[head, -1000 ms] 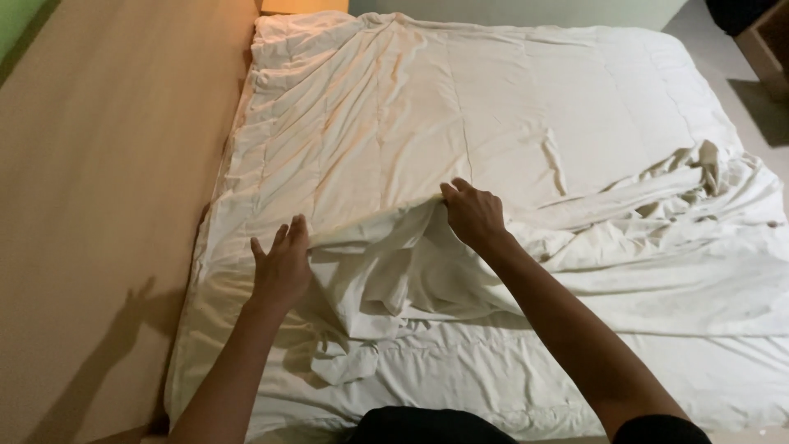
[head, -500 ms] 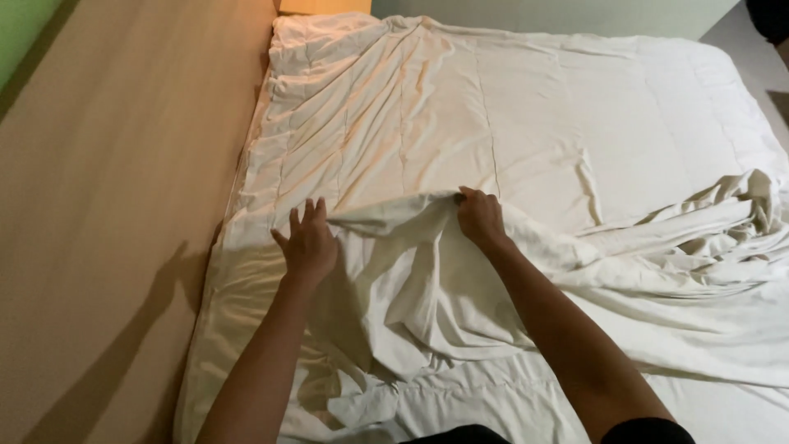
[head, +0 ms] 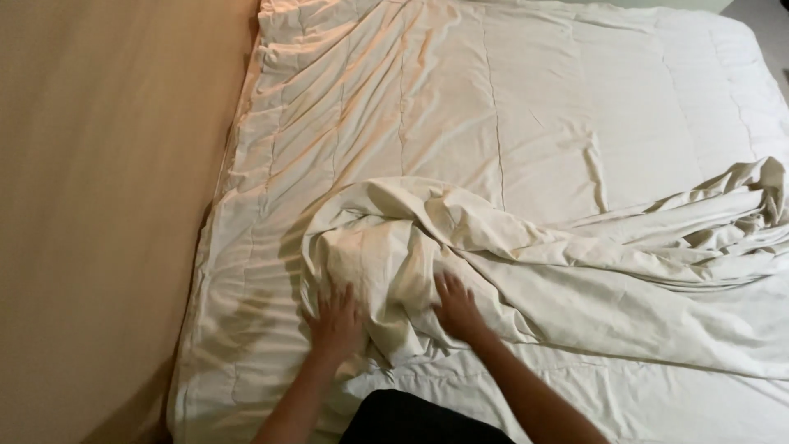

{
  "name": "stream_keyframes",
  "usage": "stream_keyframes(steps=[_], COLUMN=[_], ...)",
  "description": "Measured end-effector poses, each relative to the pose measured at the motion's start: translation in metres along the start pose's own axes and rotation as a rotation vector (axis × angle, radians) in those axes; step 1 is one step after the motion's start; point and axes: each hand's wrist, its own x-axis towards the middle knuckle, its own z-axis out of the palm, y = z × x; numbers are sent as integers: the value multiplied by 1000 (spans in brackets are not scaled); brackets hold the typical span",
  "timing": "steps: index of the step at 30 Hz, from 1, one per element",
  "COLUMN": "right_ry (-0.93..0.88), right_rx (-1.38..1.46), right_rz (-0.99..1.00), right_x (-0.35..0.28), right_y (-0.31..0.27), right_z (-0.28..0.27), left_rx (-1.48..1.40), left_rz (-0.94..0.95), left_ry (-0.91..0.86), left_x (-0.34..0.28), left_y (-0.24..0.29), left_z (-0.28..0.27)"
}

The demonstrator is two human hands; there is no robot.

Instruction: The person spreads and smooths a white fitted sheet over a mattress, walking around the bed to pull and tuck the fabric at the corners and along the sides. The person repeatedly smooths the surface of the sheet with both hands to remove wrinkles.

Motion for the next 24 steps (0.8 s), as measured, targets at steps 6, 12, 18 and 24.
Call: stream_keyframes(steps=[6,12,18,24], right_ry=[-142,-152,19,95], right_rx=[61,32,-9,29], right_rz=[141,267,201,145], right_x=[-110,-161,-162,-165], right_y=[22,47,44,18], right_z=[51,62,41,22], left_rx=[45,121,55,-1], left_rz=[1,57,161,161], left_ry=[-58,-132,-57,15], left_x=[-50,-94,-91,-101], left_y=[-11,7,24,67], left_z=[82,95,104,96])
